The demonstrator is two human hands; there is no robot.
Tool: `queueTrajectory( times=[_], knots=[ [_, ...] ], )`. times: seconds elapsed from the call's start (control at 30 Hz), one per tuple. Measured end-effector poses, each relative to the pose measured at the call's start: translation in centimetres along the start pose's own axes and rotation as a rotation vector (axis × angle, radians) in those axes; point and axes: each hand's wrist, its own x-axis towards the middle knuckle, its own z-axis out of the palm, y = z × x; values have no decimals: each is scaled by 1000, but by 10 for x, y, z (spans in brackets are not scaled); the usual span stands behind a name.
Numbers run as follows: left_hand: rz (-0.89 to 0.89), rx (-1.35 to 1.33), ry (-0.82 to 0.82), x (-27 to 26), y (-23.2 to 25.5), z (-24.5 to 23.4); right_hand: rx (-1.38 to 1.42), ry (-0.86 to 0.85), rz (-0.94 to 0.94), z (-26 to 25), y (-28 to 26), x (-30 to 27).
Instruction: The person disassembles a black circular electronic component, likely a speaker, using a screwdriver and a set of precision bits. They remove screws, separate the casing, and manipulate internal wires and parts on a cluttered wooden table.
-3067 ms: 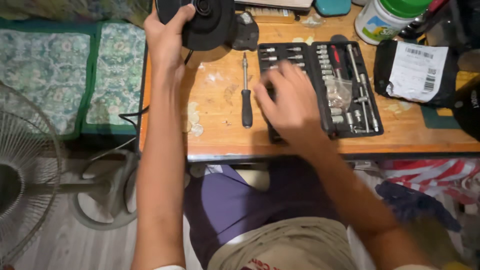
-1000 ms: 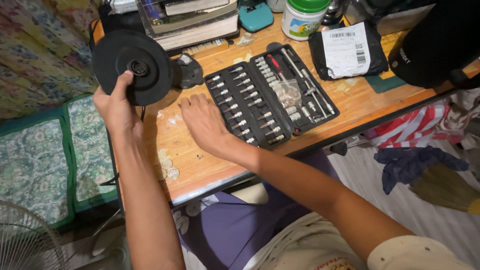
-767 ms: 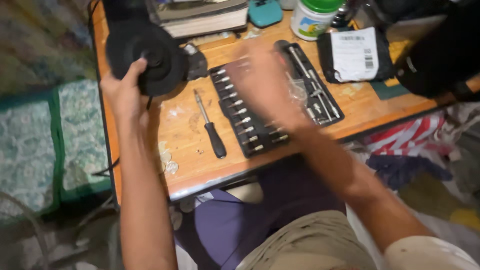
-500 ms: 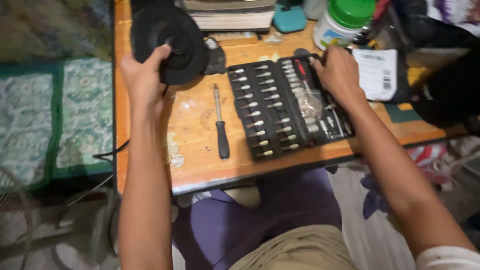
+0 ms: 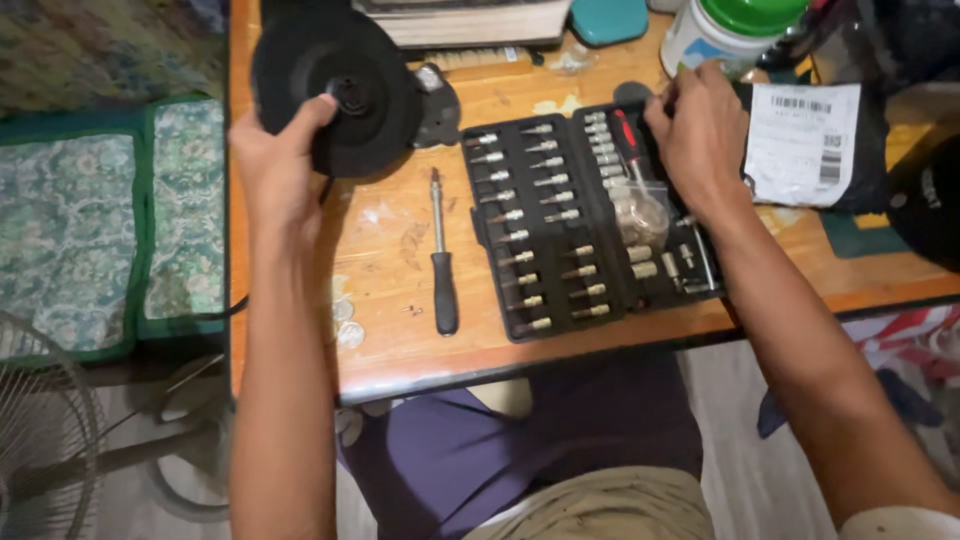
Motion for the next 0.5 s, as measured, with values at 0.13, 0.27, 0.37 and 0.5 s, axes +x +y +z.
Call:
queueTrajectory(
  times=[0.13,0.27,0.37,0.5],
  knots=[
    [-10,4,-14,-1,-4,-4,149,79,59,10,16,4],
    [-18,23,-28,3,-5,-7,386,142,101,-5,20,11],
    [-61,17,-39,0,-2,-6,601,113,174,-38,14,20],
    [-203,-1,-93,-7,13,-1,967,-67,190,-61,7,42]
  ],
)
